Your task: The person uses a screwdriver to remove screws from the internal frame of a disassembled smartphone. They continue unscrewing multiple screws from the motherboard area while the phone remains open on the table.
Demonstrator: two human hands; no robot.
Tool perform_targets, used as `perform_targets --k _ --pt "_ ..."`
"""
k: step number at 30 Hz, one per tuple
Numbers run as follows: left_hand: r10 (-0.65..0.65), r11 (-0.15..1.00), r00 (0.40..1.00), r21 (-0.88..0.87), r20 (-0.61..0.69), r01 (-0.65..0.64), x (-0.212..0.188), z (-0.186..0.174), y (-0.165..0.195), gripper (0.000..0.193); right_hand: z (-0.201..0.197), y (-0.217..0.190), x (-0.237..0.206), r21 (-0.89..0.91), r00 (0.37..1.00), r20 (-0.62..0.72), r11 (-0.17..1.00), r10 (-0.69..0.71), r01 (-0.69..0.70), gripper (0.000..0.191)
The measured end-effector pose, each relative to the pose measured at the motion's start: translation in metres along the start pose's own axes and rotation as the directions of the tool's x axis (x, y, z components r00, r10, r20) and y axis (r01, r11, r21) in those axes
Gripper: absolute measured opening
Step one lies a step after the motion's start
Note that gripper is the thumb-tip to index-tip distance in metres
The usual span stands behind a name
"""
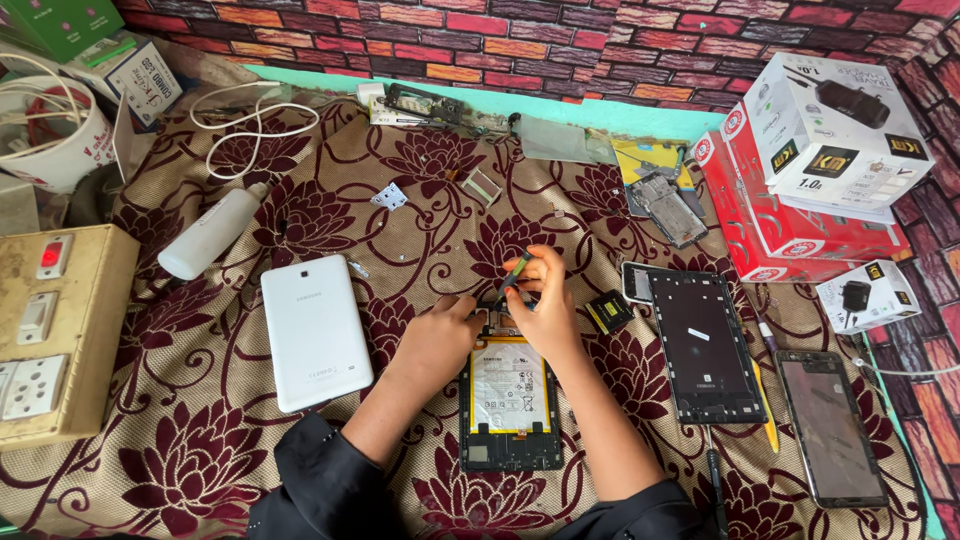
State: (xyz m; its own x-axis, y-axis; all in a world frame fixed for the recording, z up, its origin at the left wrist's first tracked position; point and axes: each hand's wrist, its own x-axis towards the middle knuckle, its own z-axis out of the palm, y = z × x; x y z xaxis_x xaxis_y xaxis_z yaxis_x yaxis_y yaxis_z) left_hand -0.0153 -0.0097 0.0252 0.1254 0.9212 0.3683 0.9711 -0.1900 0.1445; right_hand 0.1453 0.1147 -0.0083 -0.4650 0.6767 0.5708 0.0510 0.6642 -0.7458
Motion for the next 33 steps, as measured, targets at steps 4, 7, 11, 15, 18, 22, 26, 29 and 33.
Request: perform_targets --k 4,7,11,15,18,22,26,29,33 --pt "0.008 1.0 1.0 0.006 -0.014 -0.008 0.0 0.0 0.001 0.024 0.007 0.002 0.0 -0.162 0.994 -0.065 0.982 0.091 -0.101 0.068" --pt "0.007 1.0 1.0 0.003 -0.012 -0.007 0.0 -0.001 0.001 0.023 0.006 0.006 0.001 -0.158 0.987 -0.07 0.975 0.145 -0.155 0.064" --pt "0.007 1.0 1.0 -0.006 0.004 -0.007 -0.001 -0.001 0.001 0.023 -0.007 0.003 -0.001 0.002 0.989 0.003 0.989 0.145 -0.145 0.058" --pt "0.011 1.0 1.0 0.005 0.001 -0.011 0.001 0.001 0.001 0.022 -0.005 -0.003 0.003 -0.111 0.99 -0.059 0.985 0.124 -0.13 0.071" --pt "0.012 1.0 1.0 -0.007 -0.015 -0.012 0.001 0.002 0.002 0.024 0.001 -0.005 0.004 -0.229 0.975 -0.105 0.95 0.195 -0.214 0.068" --pt "0.009 1.0 1.0 0.007 0.002 -0.009 0.001 0.003 0.001 0.021 -0.003 -0.005 0.002 -0.098 0.994 -0.033 0.99 0.1 -0.103 0.062" --pt "0.008 1.0 1.0 -0.007 0.002 -0.008 0.001 0.003 0.002 0.021 -0.003 -0.004 0.001 -0.159 1.0 0.008 0.987 0.003 -0.001 0.069" --pt "0.007 1.0 1.0 -0.007 -0.009 -0.007 0.002 0.002 0.002 0.02 0.006 -0.005 0.0 -0.247 0.998 0.008 0.968 0.055 -0.051 0.072" --pt "-0.005 1.0 1.0 -0.016 0.0 0.005 0.001 0.0 0.003 0.02 0.007 -0.007 -0.002 -0.072 0.997 0.029 0.995 0.07 -0.068 0.065"
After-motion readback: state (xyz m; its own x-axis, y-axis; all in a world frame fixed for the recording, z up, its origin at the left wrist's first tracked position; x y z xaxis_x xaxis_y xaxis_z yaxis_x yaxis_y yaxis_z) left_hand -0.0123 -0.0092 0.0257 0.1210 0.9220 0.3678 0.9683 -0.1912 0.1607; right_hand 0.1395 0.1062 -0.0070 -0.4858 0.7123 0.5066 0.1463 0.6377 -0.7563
